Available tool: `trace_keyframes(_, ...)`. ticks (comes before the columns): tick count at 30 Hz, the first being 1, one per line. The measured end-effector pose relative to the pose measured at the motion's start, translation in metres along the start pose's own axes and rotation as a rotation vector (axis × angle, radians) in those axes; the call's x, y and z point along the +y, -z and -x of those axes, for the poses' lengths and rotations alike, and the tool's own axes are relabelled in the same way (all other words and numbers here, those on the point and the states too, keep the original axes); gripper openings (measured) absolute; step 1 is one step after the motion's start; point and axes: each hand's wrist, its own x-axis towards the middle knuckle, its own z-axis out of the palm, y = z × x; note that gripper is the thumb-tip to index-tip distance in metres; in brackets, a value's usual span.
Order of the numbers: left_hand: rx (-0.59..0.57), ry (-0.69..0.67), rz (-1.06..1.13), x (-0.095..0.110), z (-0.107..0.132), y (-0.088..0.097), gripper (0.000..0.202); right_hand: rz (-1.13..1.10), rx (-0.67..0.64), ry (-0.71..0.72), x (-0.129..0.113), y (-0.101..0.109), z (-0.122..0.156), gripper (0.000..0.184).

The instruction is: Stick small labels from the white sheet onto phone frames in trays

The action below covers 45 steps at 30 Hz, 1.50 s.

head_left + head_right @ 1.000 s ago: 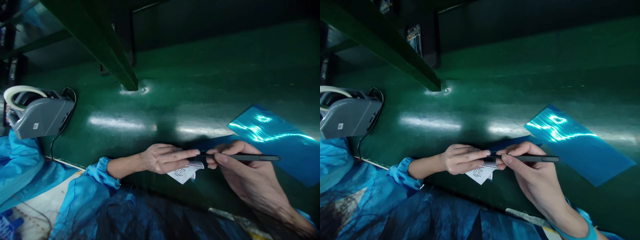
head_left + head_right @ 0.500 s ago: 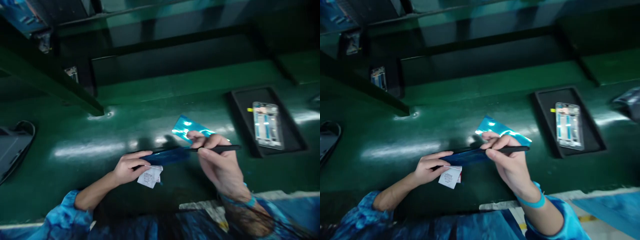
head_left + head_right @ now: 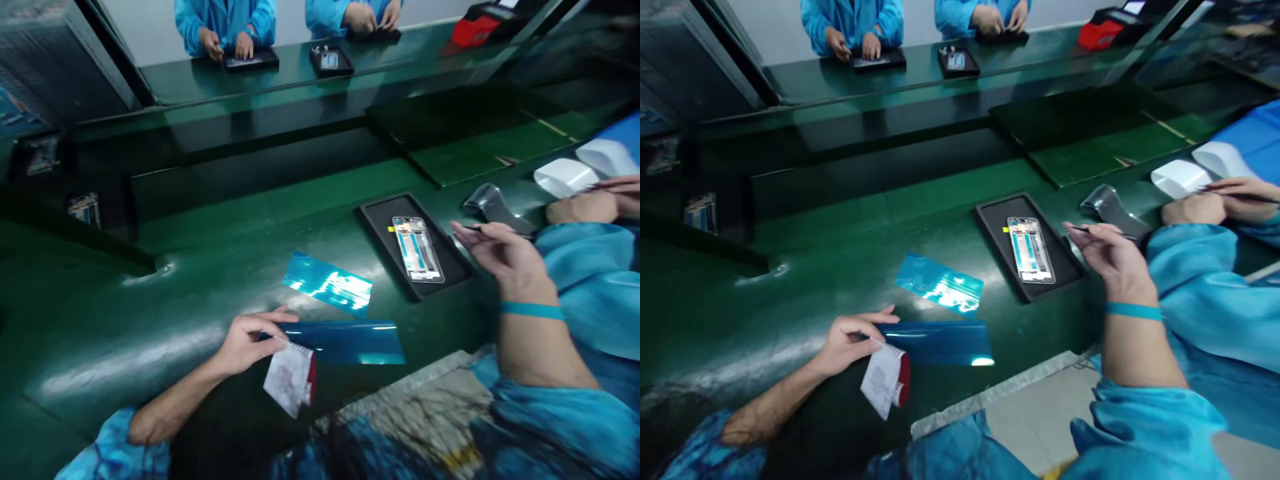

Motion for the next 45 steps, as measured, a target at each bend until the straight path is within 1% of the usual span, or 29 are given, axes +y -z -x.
trace_keyframes(1,0.026,0.037,0.075,0.000,-0.019,-0.018,0.015,0.010,-0.020,-0.040,0.006,0.002,-0.010,0.045)
trace_keyframes(2,0.070,0.070,0.165,0.001,-0.040,-0.038,0.022,0.024,-0.041,-0.080,0.011,0.003,-0.019,0.046)
trace_keyframes(4,0.194,0.126,0.357,0.000,-0.088,-0.079,0.034,0.036,-0.085,-0.127,0.020,0.005,-0.031,0.046)
trace_keyframes(5,0.240,0.154,0.436,-0.001,-0.112,-0.099,0.032,0.033,-0.105,-0.140,0.023,0.006,-0.034,0.046)
trace_keyframes(7,0.324,0.187,0.561,-0.003,-0.154,-0.133,0.019,0.022,-0.133,-0.163,0.028,0.008,-0.036,0.045)
trace_keyframes(9,0.385,0.228,0.644,-0.007,-0.184,-0.160,0.015,0.007,-0.152,-0.186,0.032,0.011,-0.032,0.044)
trace_keyframes(11,0.427,0.274,0.688,-0.013,-0.199,-0.179,0.012,-0.006,-0.173,-0.207,0.036,0.013,-0.026,0.042)
trace_keyframes(13,0.455,0.308,0.706,-0.018,-0.204,-0.193,0.009,-0.009,-0.195,-0.226,0.039,0.013,-0.023,0.039)
trace_keyframes(15,0.458,0.326,0.709,-0.021,-0.205,-0.200,0.009,0.001,-0.205,-0.243,0.041,0.011,-0.022,0.040)
trace_keyframes(18,0.409,0.325,0.701,-0.017,-0.204,-0.202,0.018,0.011,-0.190,-0.253,0.041,0.003,-0.018,0.045)
trace_keyframes(20,0.373,0.315,0.681,-0.011,-0.202,-0.198,0.023,-0.007,-0.181,-0.225,0.037,-0.003,-0.008,0.045)
trace_keyframes(23,0.341,0.288,0.642,0.003,-0.192,-0.190,0.028,-0.072,-0.174,-0.133,0.024,-0.015,0.018,0.042)
trace_keyframes(25,0.331,0.253,0.630,0.015,-0.179,-0.179,0.032,-0.118,-0.170,-0.068,0.013,-0.026,0.043,0.037)
trace_keyframes(27,0.345,0.210,0.628,0.026,-0.159,-0.161,0.035,-0.152,-0.179,-0.026,0.004,-0.041,0.078,0.032)
trace_keyframes(29,0.393,0.175,0.623,0.032,-0.129,-0.134,0.033,-0.168,-0.209,-0.024,0.003,-0.058,0.125,0.031)
trace_keyframes(31,0.464,0.153,0.604,0.031,-0.087,-0.100,0.029,-0.166,-0.256,-0.062,0.010,-0.075,0.182,0.032)
trace_keyframes(34,0.590,0.149,0.558,0.016,-0.009,-0.049,0.026,-0.128,-0.333,-0.167,0.033,-0.093,0.273,0.030)
trace_keyframes(36,0.713,0.146,0.518,0.000,0.044,-0.023,0.022,-0.080,-0.373,-0.251,0.051,-0.099,0.325,0.027)
trace_keyframes(37,0.767,0.147,0.496,-0.008,0.068,-0.013,0.022,-0.050,-0.391,-0.295,0.059,-0.100,0.345,0.026)
trace_keyframes(39,0.839,0.148,0.450,-0.024,0.107,0.002,0.021,0.015,-0.426,-0.373,0.075,-0.100,0.373,0.026)
trace_keyframes(41,0.869,0.132,0.403,-0.036,0.133,0.013,0.023,0.074,-0.465,-0.427,0.087,-0.098,0.387,0.027)
trace_keyframes(43,0.876,0.083,0.349,-0.041,0.150,0.023,0.027,0.127,-0.499,-0.451,0.094,-0.097,0.389,0.027)
trace_keyframes(45,0.849,-0.003,0.285,-0.038,0.158,0.034,0.030,0.170,-0.508,-0.435,0.094,-0.100,0.386,0.026)
